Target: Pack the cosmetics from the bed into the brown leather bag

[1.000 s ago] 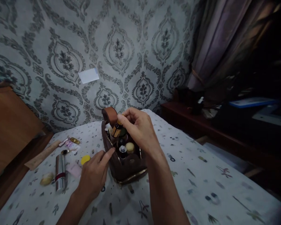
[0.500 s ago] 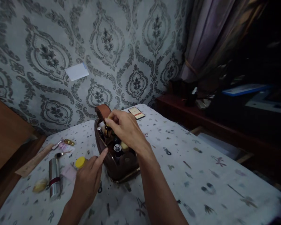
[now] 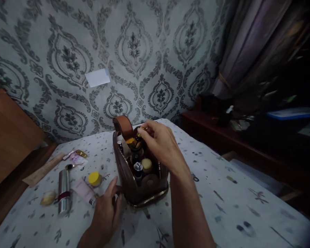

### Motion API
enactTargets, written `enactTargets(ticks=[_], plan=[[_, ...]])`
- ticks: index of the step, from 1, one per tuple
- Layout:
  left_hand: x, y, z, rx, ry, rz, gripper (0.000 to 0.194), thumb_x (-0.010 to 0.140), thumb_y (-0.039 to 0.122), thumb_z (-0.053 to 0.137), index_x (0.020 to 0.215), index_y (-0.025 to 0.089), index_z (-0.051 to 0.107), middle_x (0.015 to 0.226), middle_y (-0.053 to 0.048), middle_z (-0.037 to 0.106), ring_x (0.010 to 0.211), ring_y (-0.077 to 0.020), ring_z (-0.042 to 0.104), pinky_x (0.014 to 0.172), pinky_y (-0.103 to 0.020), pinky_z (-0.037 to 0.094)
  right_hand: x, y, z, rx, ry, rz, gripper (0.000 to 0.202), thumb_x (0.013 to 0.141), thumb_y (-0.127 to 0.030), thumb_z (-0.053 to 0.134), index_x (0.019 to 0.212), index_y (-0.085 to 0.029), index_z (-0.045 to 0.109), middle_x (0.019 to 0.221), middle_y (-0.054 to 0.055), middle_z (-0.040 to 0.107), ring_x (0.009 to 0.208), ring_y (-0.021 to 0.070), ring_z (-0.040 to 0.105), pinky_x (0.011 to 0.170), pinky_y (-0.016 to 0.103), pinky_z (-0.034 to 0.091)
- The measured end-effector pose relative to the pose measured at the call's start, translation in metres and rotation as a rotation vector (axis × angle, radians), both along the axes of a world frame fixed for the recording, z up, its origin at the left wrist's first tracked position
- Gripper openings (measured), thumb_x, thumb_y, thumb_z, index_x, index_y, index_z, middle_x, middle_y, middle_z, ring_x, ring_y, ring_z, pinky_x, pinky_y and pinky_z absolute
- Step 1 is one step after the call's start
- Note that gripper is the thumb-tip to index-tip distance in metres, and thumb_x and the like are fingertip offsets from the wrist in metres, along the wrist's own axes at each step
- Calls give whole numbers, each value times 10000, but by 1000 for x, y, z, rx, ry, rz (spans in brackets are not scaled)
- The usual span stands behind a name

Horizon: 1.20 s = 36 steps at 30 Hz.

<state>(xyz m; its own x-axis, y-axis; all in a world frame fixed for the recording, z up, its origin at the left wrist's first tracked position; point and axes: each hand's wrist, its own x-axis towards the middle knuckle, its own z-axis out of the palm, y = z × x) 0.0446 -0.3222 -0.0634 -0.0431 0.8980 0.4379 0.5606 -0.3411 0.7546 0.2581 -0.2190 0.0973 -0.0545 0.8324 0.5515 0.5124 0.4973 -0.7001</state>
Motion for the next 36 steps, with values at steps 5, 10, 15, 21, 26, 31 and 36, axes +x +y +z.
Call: enactTargets(ticks=[5,10,15,21,26,31,36], plan=[[0,0,-4,45,63,-52,454,874,229,604,1316,218,495,891,-62,759,785,-237,729,739,-346,528,-4,0,-1,-7,-31,-30,171,899,-277,539,788,-190,636,711,8,635,649,142,533,622,266,337],[-1,2,-4,142,175,-88,493,915,205,549,1388,199,411,880,-44,757,755,-201,735,677,-297,555,-9,0,4,-62,-162,-48,166,916,-254,530,826,-185,653,763,22,664,711,153,567,655,263,342],[-3,6,-3,273,361,-118,524,976,193,438,1470,184,262,859,-19,737,716,-154,726,625,-250,562,-13,14,16,-91,-401,-61,188,939,-266,506,903,-183,672,860,49,703,804,173,601,680,267,337],[-3,8,-6,276,361,-107,459,996,233,405,1443,176,316,832,-26,735,687,-153,720,611,-248,565,-20,41,31,-111,-612,38,220,929,-268,501,975,-169,692,993,88,723,935,211,634,700,274,360],[-3,7,-16,222,294,-83,434,986,257,430,1409,180,369,834,-19,735,644,-133,701,594,-231,544,-32,57,35,-111,-717,108,222,907,-250,504,1004,-177,690,1026,97,720,949,229,649,672,275,375],[3,3,-13,140,240,-13,402,994,294,406,1379,181,402,829,-16,729,614,-138,686,589,-257,544,-46,68,29,-112,-842,260,216,882,-196,531,1025,-146,685,1080,117,711,977,227,652,702,262,429],[0,2,-11,123,271,-47,423,996,312,414,1392,166,384,836,-28,727,637,-149,689,591,-270,545,-53,71,24,-164,-968,385,249,867,-136,551,1077,-113,683,1130,149,706,1064,251,650,760,269,475]])
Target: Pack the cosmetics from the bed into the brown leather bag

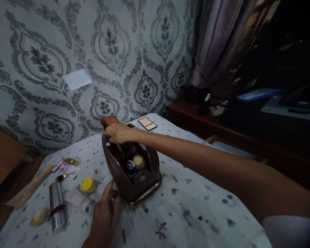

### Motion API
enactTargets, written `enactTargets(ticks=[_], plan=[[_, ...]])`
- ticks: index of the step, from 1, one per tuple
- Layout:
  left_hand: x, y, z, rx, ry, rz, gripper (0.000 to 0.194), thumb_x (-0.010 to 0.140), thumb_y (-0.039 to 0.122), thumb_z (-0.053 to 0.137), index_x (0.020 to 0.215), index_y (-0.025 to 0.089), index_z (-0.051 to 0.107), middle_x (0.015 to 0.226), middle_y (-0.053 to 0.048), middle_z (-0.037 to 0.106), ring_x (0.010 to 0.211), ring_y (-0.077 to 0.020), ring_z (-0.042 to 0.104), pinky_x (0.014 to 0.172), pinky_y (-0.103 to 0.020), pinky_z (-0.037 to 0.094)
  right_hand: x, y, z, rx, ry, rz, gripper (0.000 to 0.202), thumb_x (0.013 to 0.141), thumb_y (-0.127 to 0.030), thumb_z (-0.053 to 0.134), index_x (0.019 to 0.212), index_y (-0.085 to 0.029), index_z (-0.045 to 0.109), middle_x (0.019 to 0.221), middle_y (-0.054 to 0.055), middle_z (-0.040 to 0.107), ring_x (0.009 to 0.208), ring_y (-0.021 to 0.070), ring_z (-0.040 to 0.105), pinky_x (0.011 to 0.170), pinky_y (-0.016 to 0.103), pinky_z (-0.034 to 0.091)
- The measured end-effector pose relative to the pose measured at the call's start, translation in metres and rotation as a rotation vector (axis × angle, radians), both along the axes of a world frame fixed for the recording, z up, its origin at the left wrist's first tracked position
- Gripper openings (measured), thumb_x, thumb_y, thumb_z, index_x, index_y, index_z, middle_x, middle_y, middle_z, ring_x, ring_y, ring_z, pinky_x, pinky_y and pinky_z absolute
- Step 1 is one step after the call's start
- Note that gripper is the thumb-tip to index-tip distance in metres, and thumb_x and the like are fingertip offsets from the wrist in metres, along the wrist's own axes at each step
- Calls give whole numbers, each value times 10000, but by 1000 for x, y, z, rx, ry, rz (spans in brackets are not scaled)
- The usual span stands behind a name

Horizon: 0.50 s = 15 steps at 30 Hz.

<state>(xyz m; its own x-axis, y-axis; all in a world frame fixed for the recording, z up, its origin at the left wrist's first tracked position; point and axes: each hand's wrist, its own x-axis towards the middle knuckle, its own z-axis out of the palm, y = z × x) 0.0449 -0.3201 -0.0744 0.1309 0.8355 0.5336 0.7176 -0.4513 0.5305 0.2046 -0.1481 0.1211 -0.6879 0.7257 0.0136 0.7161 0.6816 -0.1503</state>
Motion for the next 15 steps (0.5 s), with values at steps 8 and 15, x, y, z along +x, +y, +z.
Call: enactTargets(ticks=[8,15], plan=[[-3,2,-2,-22,14,-7,442,988,304,419,1401,152,373,803,-13,715,686,-156,701,581,-255,535,-5,7,-5,-32,-119,122,311,867,-128,581,1154,-48,670,1191,187,689,1148,266,633,868,269,493],[-6,2,-3,-27,33,-26,455,983,293,435,1409,153,358,843,-30,723,709,-168,707,609,-275,547,-7,8,-12,-61,-92,147,338,827,-97,579,1150,-76,677,1178,171,700,1102,262,658,824,266,512]])
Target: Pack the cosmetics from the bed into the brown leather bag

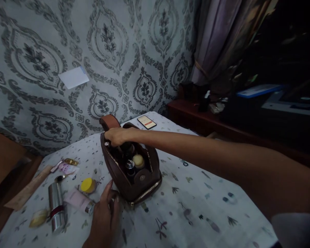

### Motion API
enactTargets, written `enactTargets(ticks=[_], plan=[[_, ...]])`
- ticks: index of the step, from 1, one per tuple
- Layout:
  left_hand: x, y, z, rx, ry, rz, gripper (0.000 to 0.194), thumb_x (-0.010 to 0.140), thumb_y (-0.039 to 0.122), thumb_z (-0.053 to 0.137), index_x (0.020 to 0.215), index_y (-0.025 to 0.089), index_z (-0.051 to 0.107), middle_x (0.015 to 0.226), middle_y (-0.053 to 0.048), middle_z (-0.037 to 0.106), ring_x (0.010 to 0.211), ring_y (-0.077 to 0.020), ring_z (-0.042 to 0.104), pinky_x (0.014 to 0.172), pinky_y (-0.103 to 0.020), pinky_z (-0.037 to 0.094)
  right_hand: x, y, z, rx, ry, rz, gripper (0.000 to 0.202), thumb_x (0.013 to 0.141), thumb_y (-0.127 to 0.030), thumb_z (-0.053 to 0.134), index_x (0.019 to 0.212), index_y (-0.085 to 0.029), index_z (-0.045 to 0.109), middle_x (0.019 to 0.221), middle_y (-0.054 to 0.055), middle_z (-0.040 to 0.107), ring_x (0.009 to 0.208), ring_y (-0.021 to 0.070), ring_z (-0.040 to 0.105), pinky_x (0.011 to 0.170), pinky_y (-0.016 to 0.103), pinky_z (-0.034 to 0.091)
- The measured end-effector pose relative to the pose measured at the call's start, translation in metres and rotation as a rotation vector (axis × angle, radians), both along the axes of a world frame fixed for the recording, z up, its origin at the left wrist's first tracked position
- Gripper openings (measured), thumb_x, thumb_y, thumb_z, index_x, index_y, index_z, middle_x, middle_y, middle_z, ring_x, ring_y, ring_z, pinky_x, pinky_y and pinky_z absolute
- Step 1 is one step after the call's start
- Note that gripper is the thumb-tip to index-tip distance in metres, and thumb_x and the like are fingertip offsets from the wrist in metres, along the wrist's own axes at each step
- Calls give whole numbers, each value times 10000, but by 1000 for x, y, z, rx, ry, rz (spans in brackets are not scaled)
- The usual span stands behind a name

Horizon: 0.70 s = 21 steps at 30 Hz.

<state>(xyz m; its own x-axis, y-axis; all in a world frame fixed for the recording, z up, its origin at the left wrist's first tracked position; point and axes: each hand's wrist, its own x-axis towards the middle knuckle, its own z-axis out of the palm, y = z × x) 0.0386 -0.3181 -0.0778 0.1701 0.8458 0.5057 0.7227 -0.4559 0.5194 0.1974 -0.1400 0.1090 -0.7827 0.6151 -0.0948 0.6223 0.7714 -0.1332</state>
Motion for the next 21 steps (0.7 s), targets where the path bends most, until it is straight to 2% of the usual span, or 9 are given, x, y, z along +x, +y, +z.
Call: enactTargets(ticks=[10,16,21], plan=[[11,-4,7,10,-52,41,424,995,305,400,1393,162,373,811,-17,712,657,-164,689,597,-282,525,-1,8,-13,-76,-39,11,361,795,-97,609,1150,-44,653,1172,187,689,1005,251,685,750,268,532],[8,-2,8,-24,-46,38,427,984,309,418,1385,161,403,776,-9,715,679,-172,705,576,-271,526,-1,1,-12,-159,-63,-52,391,765,-83,641,1154,-46,652,1135,166,704,946,246,697,686,264,533],[9,-3,9,-7,-48,42,407,994,287,401,1380,157,397,794,-13,716,655,-158,693,603,-276,530,-1,-5,-11,-182,-64,-76,393,726,-98,706,1115,-41,681,1089,146,722,899,235,702,691,252,524]])
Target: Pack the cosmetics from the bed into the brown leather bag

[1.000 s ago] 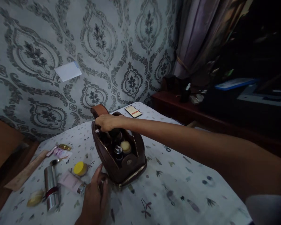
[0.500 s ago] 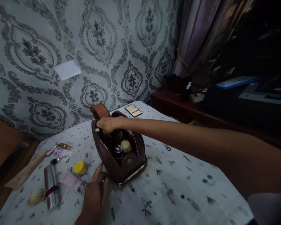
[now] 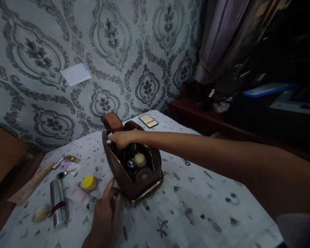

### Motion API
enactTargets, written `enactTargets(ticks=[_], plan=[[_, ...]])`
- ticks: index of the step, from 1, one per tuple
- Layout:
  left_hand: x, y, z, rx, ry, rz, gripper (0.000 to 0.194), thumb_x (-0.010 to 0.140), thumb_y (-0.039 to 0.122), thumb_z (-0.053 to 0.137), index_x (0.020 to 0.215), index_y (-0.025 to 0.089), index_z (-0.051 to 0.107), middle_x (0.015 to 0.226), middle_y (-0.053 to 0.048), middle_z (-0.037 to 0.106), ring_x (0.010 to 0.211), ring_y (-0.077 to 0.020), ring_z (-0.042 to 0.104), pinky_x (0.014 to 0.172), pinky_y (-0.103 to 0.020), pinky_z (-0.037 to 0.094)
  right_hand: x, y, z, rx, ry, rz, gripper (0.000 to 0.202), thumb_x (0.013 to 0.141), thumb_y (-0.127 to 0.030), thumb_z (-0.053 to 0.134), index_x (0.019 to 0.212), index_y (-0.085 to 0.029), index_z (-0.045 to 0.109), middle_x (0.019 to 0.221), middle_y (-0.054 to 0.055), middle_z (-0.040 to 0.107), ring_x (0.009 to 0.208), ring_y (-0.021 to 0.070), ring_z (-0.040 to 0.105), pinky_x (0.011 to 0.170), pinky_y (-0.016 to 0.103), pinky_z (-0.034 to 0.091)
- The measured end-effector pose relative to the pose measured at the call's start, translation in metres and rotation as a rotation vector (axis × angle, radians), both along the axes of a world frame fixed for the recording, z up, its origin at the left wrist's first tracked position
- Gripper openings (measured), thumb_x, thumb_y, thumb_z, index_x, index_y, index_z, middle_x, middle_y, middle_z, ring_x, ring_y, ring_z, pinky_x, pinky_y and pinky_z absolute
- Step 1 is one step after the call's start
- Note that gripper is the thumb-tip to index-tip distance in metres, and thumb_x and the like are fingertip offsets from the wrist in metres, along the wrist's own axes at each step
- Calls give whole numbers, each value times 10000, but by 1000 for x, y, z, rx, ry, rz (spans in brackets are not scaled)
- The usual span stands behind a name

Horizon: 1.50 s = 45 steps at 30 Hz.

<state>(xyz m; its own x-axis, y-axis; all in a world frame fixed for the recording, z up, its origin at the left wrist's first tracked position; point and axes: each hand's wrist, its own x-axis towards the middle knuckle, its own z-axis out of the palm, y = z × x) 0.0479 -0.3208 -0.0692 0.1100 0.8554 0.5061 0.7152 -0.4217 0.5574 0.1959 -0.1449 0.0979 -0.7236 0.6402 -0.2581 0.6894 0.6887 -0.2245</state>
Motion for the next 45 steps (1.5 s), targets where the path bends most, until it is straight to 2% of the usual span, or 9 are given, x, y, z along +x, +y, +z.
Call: enactTargets(ticks=[11,16,24,29,35,40,45], plan=[[6,-3,2,-51,-35,38,417,1003,330,390,1377,149,416,804,-27,722,646,-169,694,578,-281,526,2,7,-9,-14,-6,19,440,717,-123,708,1152,-72,675,1095,124,724,861,218,698,610,228,503],[4,-3,1,-19,-24,17,418,1003,306,395,1394,159,388,822,-30,724,678,-173,703,614,-293,538,3,2,-4,0,-21,20,440,727,-141,712,1159,-65,672,1110,123,717,888,214,692,624,223,502],[-7,4,-4,10,58,-63,441,984,278,429,1399,146,359,803,-25,727,675,-167,711,561,-261,536,2,3,-1,-2,-20,-1,409,737,-113,700,1138,-46,654,1116,140,706,915,219,690,627,223,501],[-8,4,-6,-29,74,-38,447,983,262,422,1409,143,359,829,-35,733,687,-166,712,581,-269,548,4,3,2,-6,-6,-4,433,751,-139,688,1172,-60,623,1161,140,690,913,229,689,599,243,498],[-8,2,-11,-28,18,-40,451,995,307,406,1416,152,358,831,-38,714,717,-174,712,623,-293,564,8,4,4,-14,4,4,404,755,-139,662,1155,-93,638,1119,118,708,886,215,690,606,229,491],[-4,0,-6,-11,-8,-34,440,1001,319,403,1408,156,372,848,-41,722,724,-178,714,609,-283,551,13,7,1,-14,65,43,435,752,-81,631,1187,-97,646,1135,107,713,928,190,679,677,200,480],[1,-2,-2,-4,-1,10,438,1007,325,381,1409,154,358,836,-36,711,645,-159,684,589,-277,535,17,8,7,52,69,39,320,801,-50,550,1079,-49,708,1052,124,738,940,190,671,675,207,448]])
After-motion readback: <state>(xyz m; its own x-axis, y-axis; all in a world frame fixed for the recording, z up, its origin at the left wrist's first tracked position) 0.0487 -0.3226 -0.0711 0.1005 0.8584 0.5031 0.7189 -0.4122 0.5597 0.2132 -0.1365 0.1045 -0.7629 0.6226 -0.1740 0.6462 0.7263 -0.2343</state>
